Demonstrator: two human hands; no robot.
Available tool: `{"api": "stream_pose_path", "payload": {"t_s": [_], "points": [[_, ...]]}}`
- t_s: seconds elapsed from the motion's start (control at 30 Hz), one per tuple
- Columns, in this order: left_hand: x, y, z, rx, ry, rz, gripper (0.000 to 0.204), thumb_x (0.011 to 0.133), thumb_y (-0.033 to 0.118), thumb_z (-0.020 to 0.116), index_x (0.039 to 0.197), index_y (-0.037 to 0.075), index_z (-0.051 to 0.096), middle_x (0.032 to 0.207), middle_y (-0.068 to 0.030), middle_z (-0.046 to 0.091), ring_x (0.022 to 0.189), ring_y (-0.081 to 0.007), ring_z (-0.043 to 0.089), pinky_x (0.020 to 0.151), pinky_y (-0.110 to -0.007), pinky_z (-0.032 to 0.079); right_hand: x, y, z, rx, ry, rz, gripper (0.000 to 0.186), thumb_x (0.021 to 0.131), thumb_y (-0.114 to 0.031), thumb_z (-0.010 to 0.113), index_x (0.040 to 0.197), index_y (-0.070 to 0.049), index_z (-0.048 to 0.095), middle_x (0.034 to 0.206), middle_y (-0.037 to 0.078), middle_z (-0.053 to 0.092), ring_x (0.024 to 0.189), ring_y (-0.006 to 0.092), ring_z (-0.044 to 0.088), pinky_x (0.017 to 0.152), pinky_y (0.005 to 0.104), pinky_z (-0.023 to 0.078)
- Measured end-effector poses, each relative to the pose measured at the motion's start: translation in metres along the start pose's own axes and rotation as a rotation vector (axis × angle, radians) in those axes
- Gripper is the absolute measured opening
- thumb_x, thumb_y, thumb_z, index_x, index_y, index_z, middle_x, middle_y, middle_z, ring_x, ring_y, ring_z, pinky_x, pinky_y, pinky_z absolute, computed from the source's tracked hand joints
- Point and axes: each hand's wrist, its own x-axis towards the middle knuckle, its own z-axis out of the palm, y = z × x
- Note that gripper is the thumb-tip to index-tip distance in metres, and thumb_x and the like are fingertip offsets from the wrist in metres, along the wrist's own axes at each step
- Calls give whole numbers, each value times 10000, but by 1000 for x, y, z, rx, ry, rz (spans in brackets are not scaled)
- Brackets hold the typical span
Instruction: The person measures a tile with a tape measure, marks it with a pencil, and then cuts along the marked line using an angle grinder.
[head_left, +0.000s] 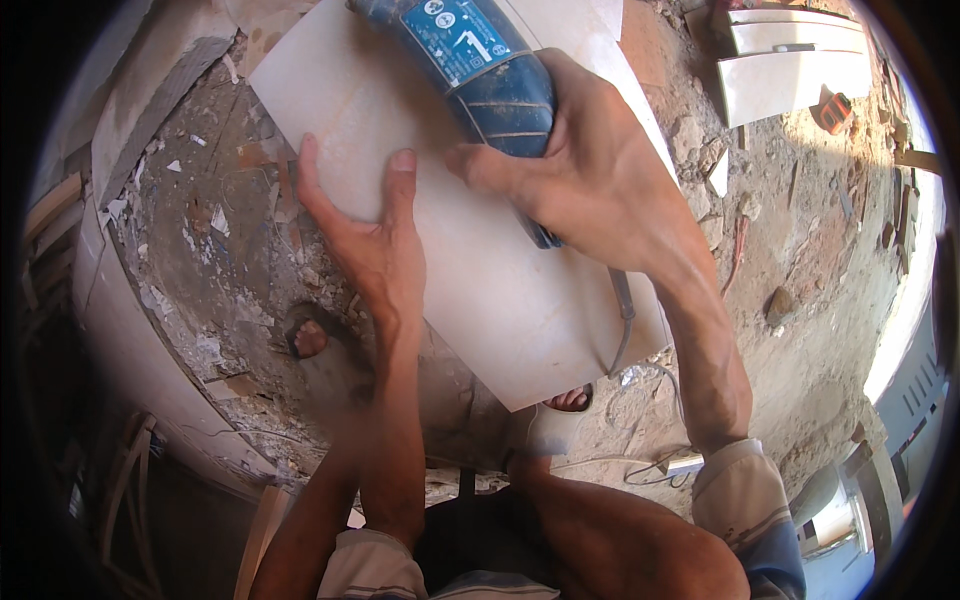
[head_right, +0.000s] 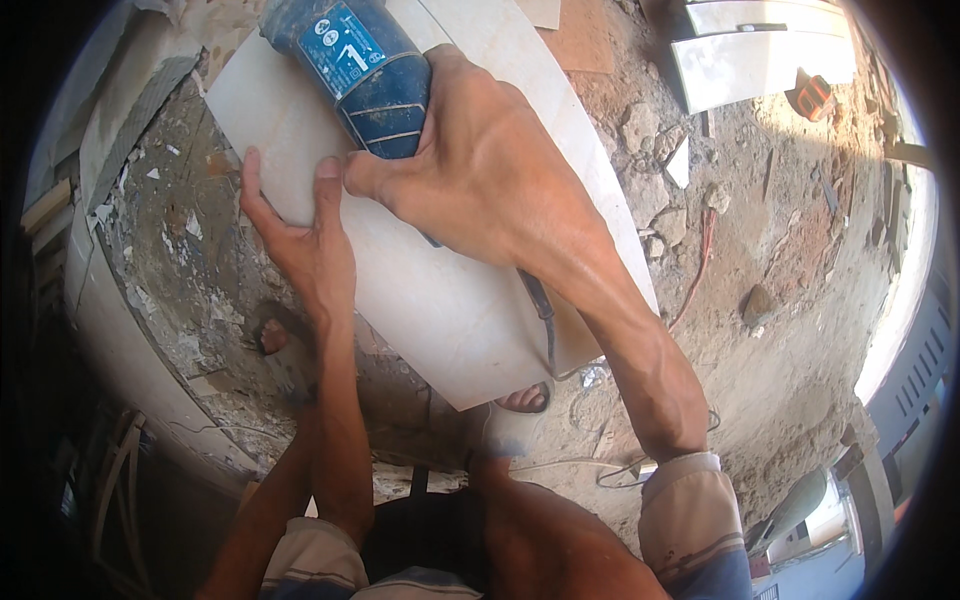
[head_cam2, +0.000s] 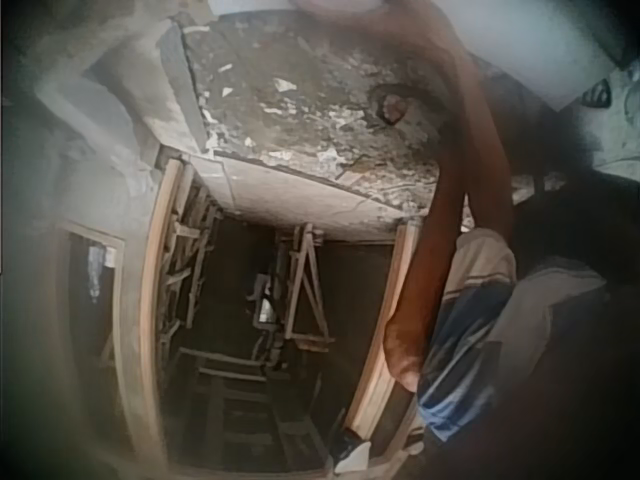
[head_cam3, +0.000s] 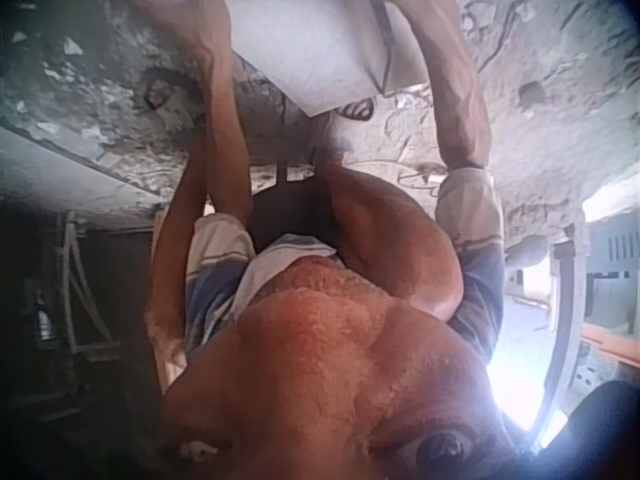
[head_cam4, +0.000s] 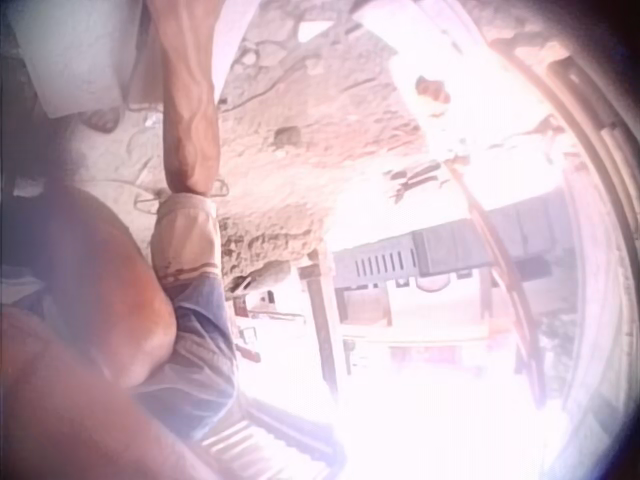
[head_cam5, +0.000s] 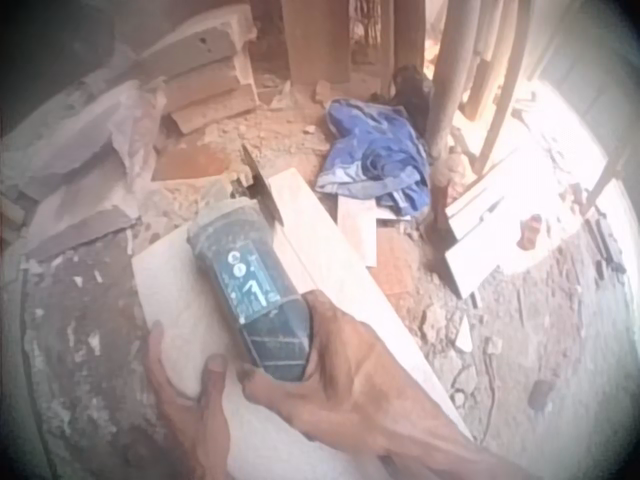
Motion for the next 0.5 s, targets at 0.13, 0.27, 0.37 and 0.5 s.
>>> {"api": "stream_pose_path", "payload": {"t_s": [0.13, 0.27, 0.37, 0.5], "points": [[-1, 1, 2, -7, -4, 35, 859, 983, 347, 830, 1625, 7, 370, 1523, -282, 475, 1378, -372, 560, 1132, -487, 489, -3, -1, -1, 13, -6, 29, 553, 855, -298, 878, 1196, 74, 651, 872, 94, 691, 707, 150, 653, 637, 315, 542], [-2, 3, 0, 0, -13, 19, 855, 988, 336, 825, 1625, 1, 364, 1524, -284, 475, 1381, -371, 558, 1140, -488, 482, -6, 2, 0, 21, -5, 22, 555, 853, -293, 875, 1194, 81, 649, 867, 95, 689, 697, 150, 654, 626, 313, 540], [-3, 5, 0, -5, -18, 3, 851, 991, 327, 823, 1626, 0, 360, 1526, -285, 474, 1381, -369, 558, 1143, -488, 479, -8, 2, 0, 26, -11, 33, 553, 852, -291, 872, 1190, 86, 648, 863, 96, 688, 687, 150, 655, 616, 312, 540], [-1, 1, 0, 13, -10, 14, 863, 974, 291, 844, 1638, 51, 347, 1522, -293, 508, 1354, -374, 587, 1120, -480, 506, -13, 2, -1, 35, -2, 28, 548, 852, -289, 869, 1185, 86, 647, 853, 91, 687, 672, 146, 657, 602, 306, 538]]}}
